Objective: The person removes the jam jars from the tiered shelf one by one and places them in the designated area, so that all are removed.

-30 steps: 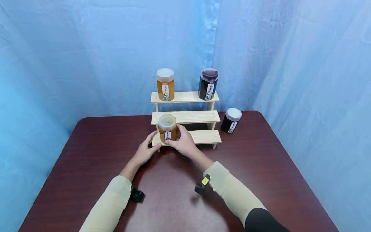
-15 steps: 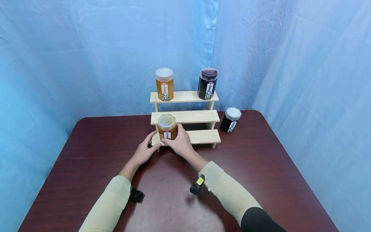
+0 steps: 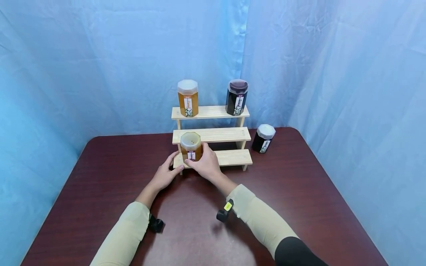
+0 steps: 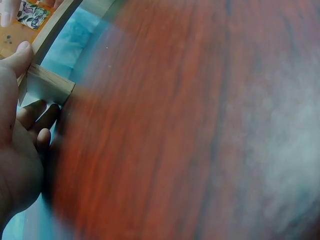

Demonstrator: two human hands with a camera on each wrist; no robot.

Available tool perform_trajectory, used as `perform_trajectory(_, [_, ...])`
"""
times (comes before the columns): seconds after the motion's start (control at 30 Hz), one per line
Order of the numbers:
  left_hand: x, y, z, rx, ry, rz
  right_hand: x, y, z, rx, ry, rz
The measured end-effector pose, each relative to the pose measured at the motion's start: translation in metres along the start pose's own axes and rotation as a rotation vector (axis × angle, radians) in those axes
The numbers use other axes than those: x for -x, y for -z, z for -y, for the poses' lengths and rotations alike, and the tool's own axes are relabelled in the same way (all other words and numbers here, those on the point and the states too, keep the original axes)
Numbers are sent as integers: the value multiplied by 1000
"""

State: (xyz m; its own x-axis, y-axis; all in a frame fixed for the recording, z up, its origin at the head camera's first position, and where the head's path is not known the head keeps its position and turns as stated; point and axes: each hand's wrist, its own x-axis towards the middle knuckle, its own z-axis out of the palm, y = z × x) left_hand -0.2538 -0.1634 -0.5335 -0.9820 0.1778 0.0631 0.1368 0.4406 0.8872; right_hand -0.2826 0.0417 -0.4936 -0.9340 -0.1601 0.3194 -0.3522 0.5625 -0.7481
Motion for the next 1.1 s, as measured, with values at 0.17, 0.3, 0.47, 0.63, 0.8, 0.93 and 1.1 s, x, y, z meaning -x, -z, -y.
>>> perform_trajectory(0.17, [0, 0, 1, 18, -2, 3, 3, 5, -1, 10, 0, -14])
perform_trajectory(0.3, [1, 1, 2, 22, 9, 6, 7, 12, -4, 6, -6, -7])
perform_trajectory(0.47, [0, 1, 1, 23, -6, 1, 12, 26, -12, -22, -7, -24])
perform_trajectory(0.63, [1, 1, 2, 24, -4, 7, 17, 43, -25, -14, -28, -60])
perform_trajectory(0.8, [1, 2, 4, 23, 10, 2, 20, 62, -35, 17, -42, -88])
perform_trajectory(0.93, [0, 2, 3, 19, 11, -1, 21, 78, -40, 33, -46, -109])
perform_trajectory(1.1, [-1, 0, 2, 4, 8, 7, 23, 101, -47, 48, -67, -122])
